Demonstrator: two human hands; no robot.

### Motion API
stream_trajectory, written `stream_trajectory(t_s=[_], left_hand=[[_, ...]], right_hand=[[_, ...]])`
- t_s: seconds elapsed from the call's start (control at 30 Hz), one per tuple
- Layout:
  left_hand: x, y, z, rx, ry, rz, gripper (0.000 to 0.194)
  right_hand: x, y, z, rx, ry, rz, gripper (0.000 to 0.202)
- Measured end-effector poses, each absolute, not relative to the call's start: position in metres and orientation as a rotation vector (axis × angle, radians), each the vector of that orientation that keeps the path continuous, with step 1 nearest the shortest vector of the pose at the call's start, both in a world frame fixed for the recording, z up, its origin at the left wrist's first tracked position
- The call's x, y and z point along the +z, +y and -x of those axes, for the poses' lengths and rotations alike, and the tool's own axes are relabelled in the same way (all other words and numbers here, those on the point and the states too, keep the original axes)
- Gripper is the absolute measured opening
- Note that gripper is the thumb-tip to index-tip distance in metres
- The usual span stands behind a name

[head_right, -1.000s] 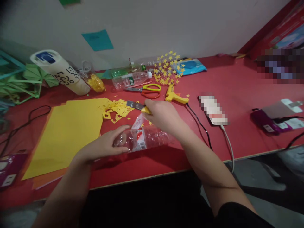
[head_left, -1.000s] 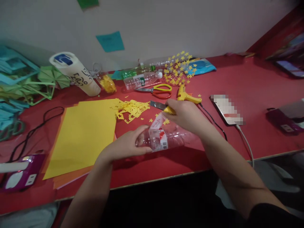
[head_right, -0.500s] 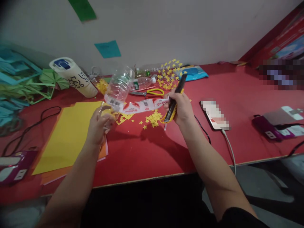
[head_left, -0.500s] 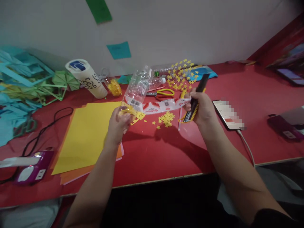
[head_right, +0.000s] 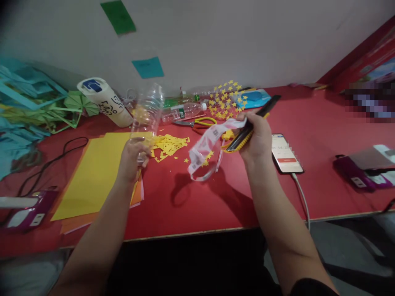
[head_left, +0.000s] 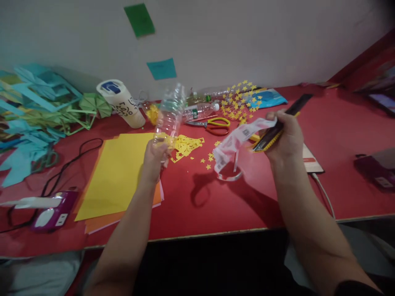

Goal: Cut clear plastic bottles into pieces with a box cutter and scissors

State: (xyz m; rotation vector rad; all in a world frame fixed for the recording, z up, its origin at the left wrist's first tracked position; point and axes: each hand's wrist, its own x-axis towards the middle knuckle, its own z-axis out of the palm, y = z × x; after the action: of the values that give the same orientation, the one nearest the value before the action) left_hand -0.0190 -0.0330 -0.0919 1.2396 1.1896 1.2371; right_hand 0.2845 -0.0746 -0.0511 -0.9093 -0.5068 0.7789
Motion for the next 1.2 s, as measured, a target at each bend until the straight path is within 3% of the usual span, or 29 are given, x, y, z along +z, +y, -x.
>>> stream_trajectory(t_s=[0.4, 0.6, 1.0, 1.2], left_hand=[[-0.092, -0.037, 0.023, 1.323, 0.801, -0.902, 0.055], [-0.092, -0.039, 0.025, 1.322, 0.799, -0.943, 0.045], [-0.092, -0.038, 0.023, 1.271, 0.857, -0.833, 0.046], [-0.095, -0.035, 0.022, 1.162, 0.887, -0.848, 0.057]], right_hand=[[-0.041, -0.022, -0.214, 1.107, -0.715, 0.657, 0.014], [-0.067, 0.026, -0.189, 1.365, -0.785, 0.911, 0.011], [-0.084, 0.004, -0.211, 1.063, -0.914, 1.241, 0.005], [-0.098, -0.068, -0.198, 1.643, -0.618, 1.076, 0.023]])
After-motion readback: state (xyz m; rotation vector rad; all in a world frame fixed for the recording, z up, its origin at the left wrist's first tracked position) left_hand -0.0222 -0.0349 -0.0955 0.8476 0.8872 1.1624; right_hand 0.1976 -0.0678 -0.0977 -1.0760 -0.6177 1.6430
